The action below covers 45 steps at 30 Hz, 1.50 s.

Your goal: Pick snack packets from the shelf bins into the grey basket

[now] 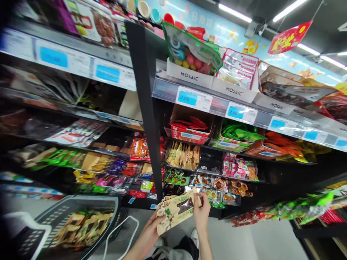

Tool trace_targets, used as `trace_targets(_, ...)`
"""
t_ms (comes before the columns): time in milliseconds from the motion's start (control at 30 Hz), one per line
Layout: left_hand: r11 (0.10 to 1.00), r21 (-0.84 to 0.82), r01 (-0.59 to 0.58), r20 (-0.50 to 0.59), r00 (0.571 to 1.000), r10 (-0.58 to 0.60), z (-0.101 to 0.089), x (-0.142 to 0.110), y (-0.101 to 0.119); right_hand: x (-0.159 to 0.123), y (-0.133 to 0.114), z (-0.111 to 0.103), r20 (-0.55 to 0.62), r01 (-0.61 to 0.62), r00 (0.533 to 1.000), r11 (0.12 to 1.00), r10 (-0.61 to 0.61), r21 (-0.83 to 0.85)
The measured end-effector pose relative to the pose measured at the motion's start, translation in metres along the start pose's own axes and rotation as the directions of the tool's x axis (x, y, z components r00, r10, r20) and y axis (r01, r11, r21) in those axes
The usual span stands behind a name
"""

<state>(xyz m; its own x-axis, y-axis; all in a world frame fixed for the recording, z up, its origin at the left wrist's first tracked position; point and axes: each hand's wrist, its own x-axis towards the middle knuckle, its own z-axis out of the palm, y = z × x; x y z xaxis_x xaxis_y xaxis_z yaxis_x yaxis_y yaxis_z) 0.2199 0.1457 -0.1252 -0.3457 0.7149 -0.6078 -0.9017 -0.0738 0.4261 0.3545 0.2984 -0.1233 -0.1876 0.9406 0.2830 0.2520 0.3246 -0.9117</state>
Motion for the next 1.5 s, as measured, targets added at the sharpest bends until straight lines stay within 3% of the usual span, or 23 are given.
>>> trace_targets(167, 0.996, -0.046, -0.083, 0.135, 0.987, 0.088, 0.007, 0.001, 0.002, 0.007, 0.006, -0.002, 0.033, -0.128, 0.992, 0.975, 0.124, 0.179)
trace_targets(400, 0.986, -0.052, -0.158, 0.160, 0.973, 0.164, 0.009, 0.002, 0.005, 0.018, -0.003, -0.013, 0.202, -0.380, 0.924, 0.831, 0.324, 0.406)
trace_targets(467, 0.985, -0.050, -0.168, 0.181, 0.968, 0.174, 0.010, 0.001, 0.008, 0.019, -0.005, -0.021, 0.346, -0.498, 0.860, 0.764, 0.375, 0.411)
trace_targets(533, 0.983, -0.034, -0.180, 0.217, 0.959, 0.183, 0.010, 0.000, 0.011, 0.017, -0.004, -0.028, 0.484, -0.627, 0.758, 0.693, 0.437, 0.356)
trace_targets(600, 0.980, 0.003, -0.198, 0.247, 0.950, 0.192, 0.010, 0.000, 0.013, 0.014, -0.003, -0.035, 0.551, -0.706, 0.675, 0.646, 0.491, 0.289)
trace_targets(733, 0.964, 0.088, -0.251, 0.247, 0.943, 0.223, 0.007, 0.005, 0.014, 0.009, -0.005, -0.036, 0.630, -0.738, 0.609, 0.635, 0.483, 0.227)
trace_targets(800, 0.958, 0.086, -0.274, 0.247, 0.937, 0.246, 0.007, 0.007, 0.014, 0.009, -0.008, -0.032, 0.646, -0.735, 0.605, 0.639, 0.465, 0.228)
trace_targets(1000, 0.935, 0.097, -0.342, 0.223, 0.923, 0.314, 0.008, 0.006, 0.016, 0.010, -0.015, -0.017, 0.572, -0.710, 0.665, 0.643, 0.479, 0.287)
trace_targets(1133, 0.935, 0.088, -0.344, 0.242, 0.918, 0.315, 0.008, 0.008, 0.013, 0.006, -0.015, -0.014, 0.587, -0.728, 0.639, 0.638, 0.498, 0.251)
trace_targets(1233, 0.953, -0.021, -0.301, 0.237, 0.925, 0.297, 0.009, 0.012, 0.009, -0.003, -0.008, -0.007, 0.599, -0.744, 0.612, 0.632, 0.516, 0.216)
trace_targets(1333, 0.961, -0.115, -0.252, 0.179, 0.946, 0.269, 0.006, 0.017, 0.007, -0.019, 0.006, 0.007, 0.592, -0.736, 0.616, 0.649, 0.520, 0.195)
trace_targets(1400, 0.959, -0.143, -0.244, 0.142, 0.954, 0.264, 0.000, 0.021, 0.007, -0.032, 0.017, 0.018, 0.596, -0.727, 0.615, 0.664, 0.517, 0.175)
trace_targets(1500, 0.952, -0.168, -0.257, 0.212, 0.933, 0.290, -0.019, 0.029, 0.014, -0.045, 0.034, 0.027, 0.584, -0.776, 0.563, 0.617, 0.585, 0.131)
